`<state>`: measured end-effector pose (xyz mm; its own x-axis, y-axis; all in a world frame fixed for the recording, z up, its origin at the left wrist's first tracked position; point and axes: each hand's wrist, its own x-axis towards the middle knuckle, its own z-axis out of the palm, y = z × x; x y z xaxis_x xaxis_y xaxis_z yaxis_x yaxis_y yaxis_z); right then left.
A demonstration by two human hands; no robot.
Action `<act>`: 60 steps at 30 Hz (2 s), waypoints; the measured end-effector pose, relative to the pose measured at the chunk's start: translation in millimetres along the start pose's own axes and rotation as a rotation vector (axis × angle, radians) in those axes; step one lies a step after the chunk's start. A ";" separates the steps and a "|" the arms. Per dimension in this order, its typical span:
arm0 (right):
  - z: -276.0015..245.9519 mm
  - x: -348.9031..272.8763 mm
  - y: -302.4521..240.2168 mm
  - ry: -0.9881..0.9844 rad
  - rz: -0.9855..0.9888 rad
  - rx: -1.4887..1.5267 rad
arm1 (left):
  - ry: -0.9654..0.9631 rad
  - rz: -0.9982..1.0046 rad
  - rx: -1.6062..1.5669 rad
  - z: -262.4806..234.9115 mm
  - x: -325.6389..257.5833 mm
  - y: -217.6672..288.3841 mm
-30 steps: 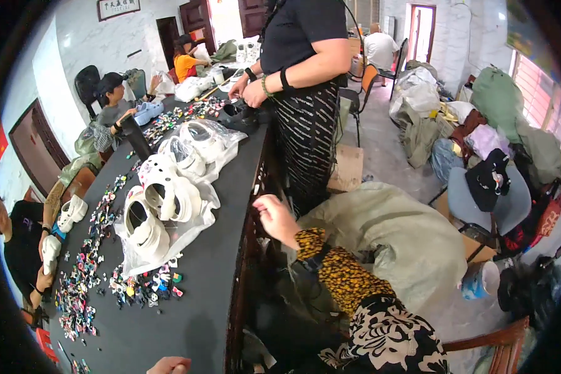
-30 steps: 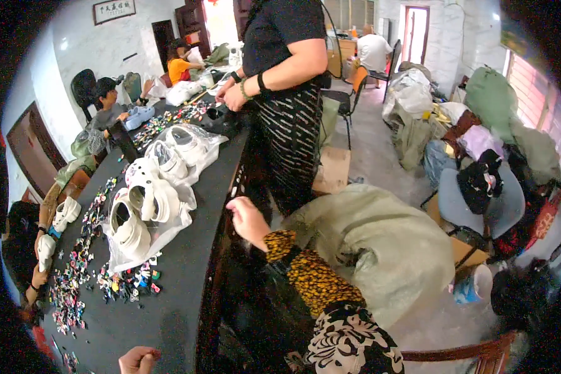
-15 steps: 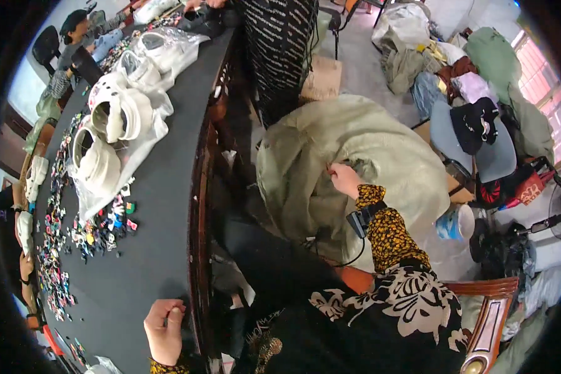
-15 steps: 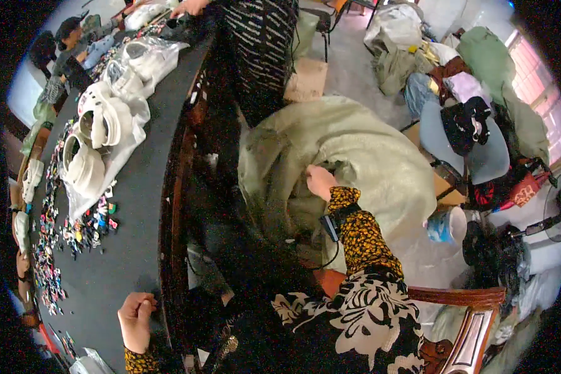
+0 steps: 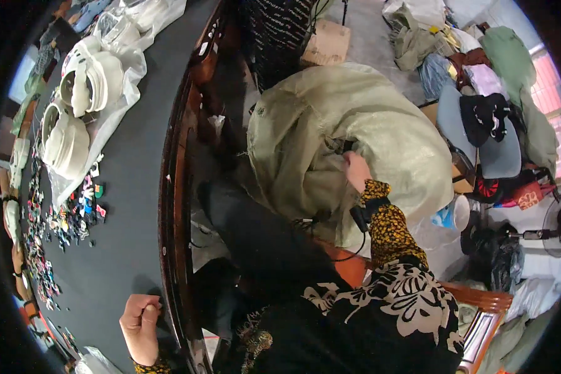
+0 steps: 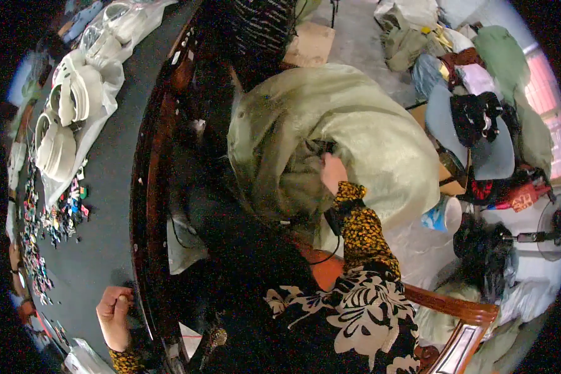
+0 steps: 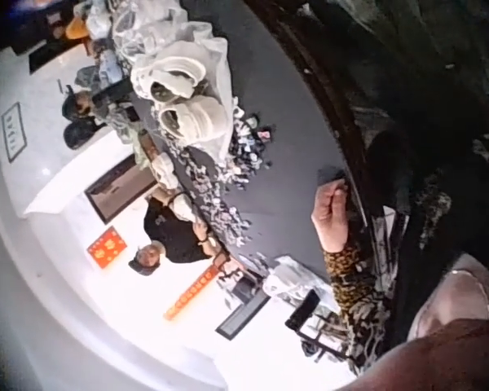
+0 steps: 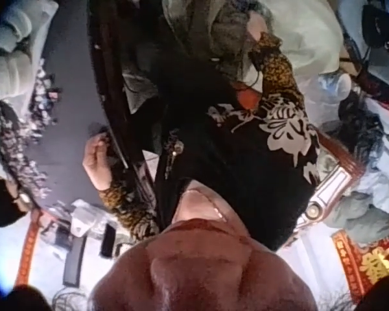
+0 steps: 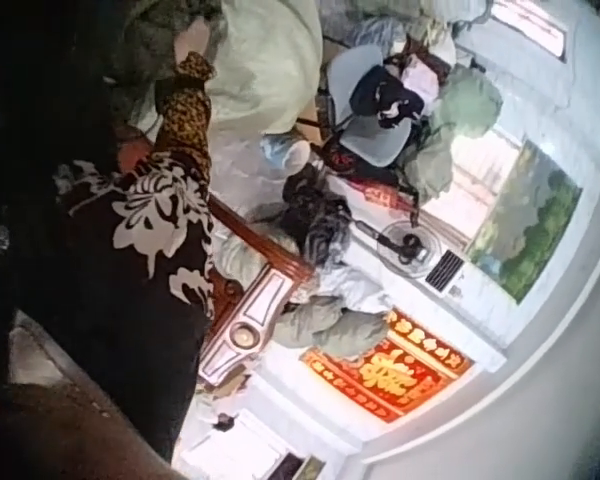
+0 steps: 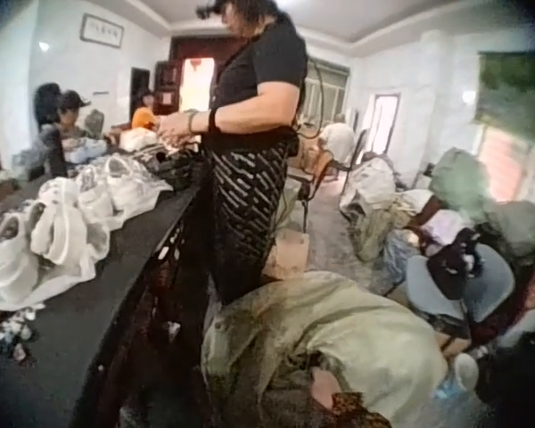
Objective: Insert decorative charms into the holes of foam clog shoes and pack them into bags.
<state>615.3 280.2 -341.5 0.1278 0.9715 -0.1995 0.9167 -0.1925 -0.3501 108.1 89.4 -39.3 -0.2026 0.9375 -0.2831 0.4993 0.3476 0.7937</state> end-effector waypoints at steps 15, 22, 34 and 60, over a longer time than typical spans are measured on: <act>-65.1 40.1 43.3 0.245 0.263 -0.047 | -0.008 -0.084 -0.052 -0.9 7.6 -1.1; -133.8 12.3 122.0 0.310 0.594 -0.384 | -0.034 -0.032 -0.048 -3.8 6.3 -8.4; -87.6 46.4 123.0 0.326 0.264 -0.387 | -0.017 -0.057 0.017 -4.0 4.1 -3.9; -8.2 108.8 261.0 0.121 0.006 -0.288 | 0.048 -0.203 0.056 6.7 18.6 6.0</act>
<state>871.6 336.8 -447.1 0.1615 0.9833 -0.0842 0.9832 -0.1676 -0.0717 113.0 109.0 -43.5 -0.3427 0.8465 -0.4073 0.4897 0.5310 0.6915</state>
